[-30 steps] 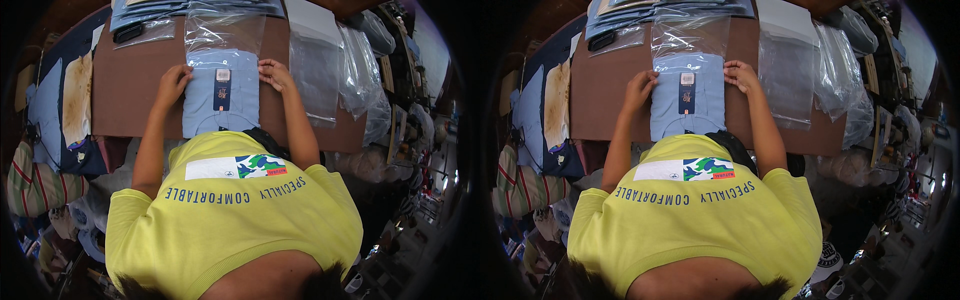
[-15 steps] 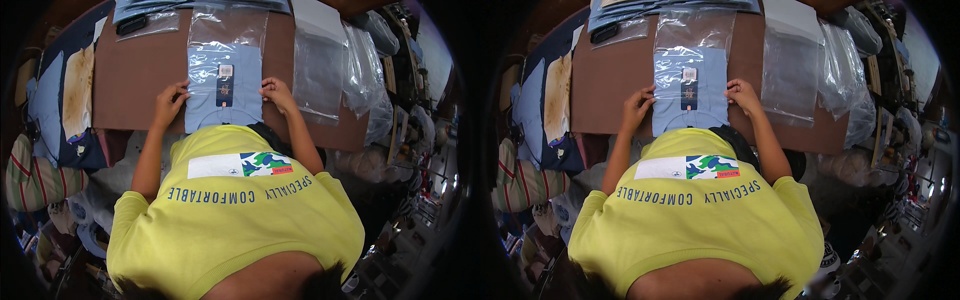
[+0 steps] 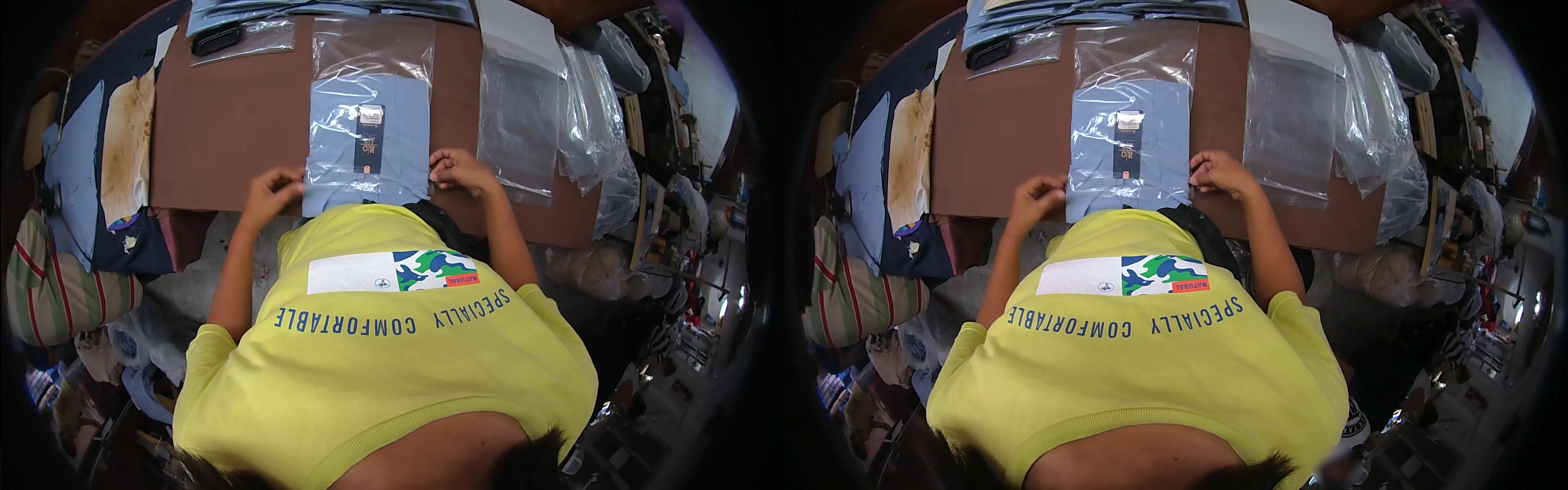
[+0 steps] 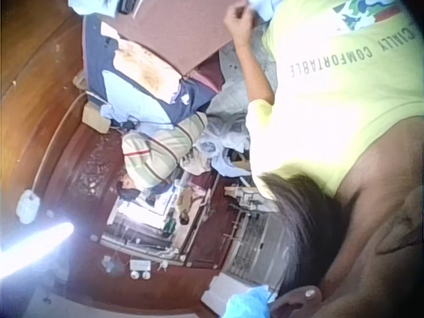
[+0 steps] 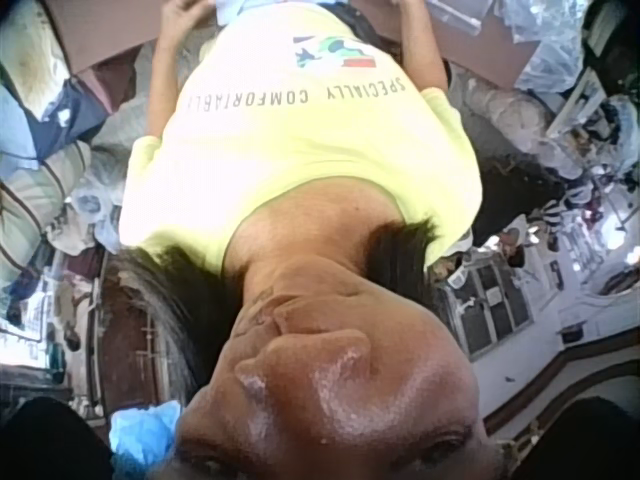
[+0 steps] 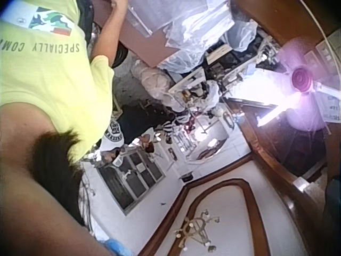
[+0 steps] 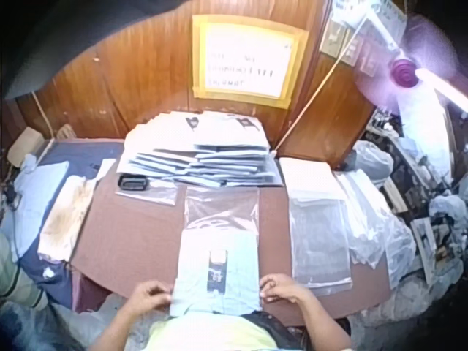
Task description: The person puts a folded blue shirt into a clear plastic bag and places it on a stack of similar items.
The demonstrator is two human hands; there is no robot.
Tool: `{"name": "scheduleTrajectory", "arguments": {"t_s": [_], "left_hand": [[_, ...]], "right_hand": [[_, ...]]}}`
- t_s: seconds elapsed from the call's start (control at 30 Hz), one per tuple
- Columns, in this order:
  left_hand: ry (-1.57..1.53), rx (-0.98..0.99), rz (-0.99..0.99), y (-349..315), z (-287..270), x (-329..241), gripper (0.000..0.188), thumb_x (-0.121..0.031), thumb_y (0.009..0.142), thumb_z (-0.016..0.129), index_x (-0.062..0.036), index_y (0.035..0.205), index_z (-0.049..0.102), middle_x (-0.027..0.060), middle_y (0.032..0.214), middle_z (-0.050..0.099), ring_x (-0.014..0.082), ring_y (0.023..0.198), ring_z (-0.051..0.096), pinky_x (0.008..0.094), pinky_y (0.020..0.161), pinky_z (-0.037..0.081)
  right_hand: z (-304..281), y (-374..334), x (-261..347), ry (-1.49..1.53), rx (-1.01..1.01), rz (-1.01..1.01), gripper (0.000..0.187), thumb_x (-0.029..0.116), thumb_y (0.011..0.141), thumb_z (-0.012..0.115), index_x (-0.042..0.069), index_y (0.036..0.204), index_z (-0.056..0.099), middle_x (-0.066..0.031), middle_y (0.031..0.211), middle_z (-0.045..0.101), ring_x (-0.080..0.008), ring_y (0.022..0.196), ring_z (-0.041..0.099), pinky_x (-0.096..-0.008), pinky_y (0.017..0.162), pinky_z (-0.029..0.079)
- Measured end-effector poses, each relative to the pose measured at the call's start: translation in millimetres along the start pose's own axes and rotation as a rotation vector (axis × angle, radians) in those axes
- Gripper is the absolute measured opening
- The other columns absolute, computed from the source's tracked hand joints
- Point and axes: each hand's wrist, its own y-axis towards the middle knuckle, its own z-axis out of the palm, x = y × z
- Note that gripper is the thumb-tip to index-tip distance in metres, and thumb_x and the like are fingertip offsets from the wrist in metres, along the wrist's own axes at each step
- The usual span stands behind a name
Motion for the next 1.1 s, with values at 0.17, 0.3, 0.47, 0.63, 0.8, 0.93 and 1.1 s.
{"name": "scheduleTrajectory", "arguments": {"t_s": [0.17,0.3,0.47,0.63,0.8,0.93,1.1], "left_hand": [[-0.482,-0.285,-0.194,71.5,10.0,-33.2,0.032,-0.01,0.078,0.071,0.004,0.104,0.06,0.009,0.094,0.066,0.0129,0.088,0.062,0.024,0.076,0.049],[-0.315,-0.087,-0.249,81.3,23.2,-21.1,0.032,-0.009,0.077,0.071,0.0036,0.104,0.06,0.0079,0.089,0.067,0.0097,0.077,0.062,0.0209,0.069,0.049],[-0.366,-0.107,-0.341,31.4,33.4,-17.5,0.026,0.0,0.076,0.07,0.0051,0.1,0.06,0.0073,0.084,0.066,0.0085,0.071,0.06,0.0201,0.064,0.048],[-0.198,-0.136,-0.324,-17.2,40.9,-5.9,0.025,0.001,0.074,0.071,0.0053,0.097,0.062,0.0071,0.083,0.065,0.0087,0.071,0.059,0.0207,0.066,0.048],[0.128,-0.192,-0.317,-39.4,48.7,-4.9,0.03,-0.001,0.074,0.071,0.004,0.102,0.061,0.007,0.084,0.064,0.0107,0.074,0.059,0.0222,0.066,0.05],[-0.31,-0.207,-0.437,-21.7,46.9,-19.3,0.04,0.004,0.076,0.065,0.0015,0.115,0.055,0.0064,0.089,0.064,0.0125,0.079,0.061,0.0227,0.069,0.05],[-0.653,-0.163,-0.169,16.0,46.2,-40.4,0.051,0.01,0.077,0.057,-0.0023,0.126,0.046,0.0092,0.112,0.057,0.0144,0.099,0.057,0.0259,0.081,0.049]], "right_hand": [[-0.1,42.5,31.2,0.277,-0.284,-0.238,0.047,0.02,0.076,0.074,-0.001,0.112,0.054,-0.0062,0.084,0.065,-0.0147,0.073,0.061,-0.0294,0.068,0.049],[19.2,52.0,15.2,0.07,-0.135,-0.104,0.042,0.017,0.077,0.072,-0.001,0.112,0.057,-0.0069,0.091,0.065,-0.0146,0.081,0.061,-0.0283,0.074,0.048],[44.7,12.3,-7.3,0.337,-0.169,-0.16,0.033,0.004,0.077,0.07,-0.008,0.106,0.057,-0.0119,0.097,0.066,-0.0142,0.086,0.062,-0.0244,0.078,0.048],[54.8,-12.6,-31.4,0.248,-0.083,-0.084,0.038,0.003,0.077,0.069,-0.008,0.111,0.054,-0.0125,0.101,0.065,-0.0138,0.088,0.061,-0.0248,0.079,0.048],[58.8,-25.7,-32.4,0.221,-0.049,-0.084,0.039,0.001,0.078,0.067,-0.006,0.114,0.053,-0.0127,0.1,0.065,-0.0139,0.087,0.061,-0.0258,0.079,0.048],[54.5,-14.3,-16.8,0.247,-0.08,-0.213,0.045,-0.001,0.079,0.065,-0.003,0.12,0.048,-0.0115,0.102,0.064,-0.0156,0.09,0.061,-0.0281,0.08,0.049],[45.3,7.6,-1.9,0.482,-0.169,-0.183,0.062,0.001,0.079,0.066,0.002,0.132,0.033,-0.0121,0.105,0.061,-0.0196,0.092,0.06,-0.0318,0.077,0.051]]}}
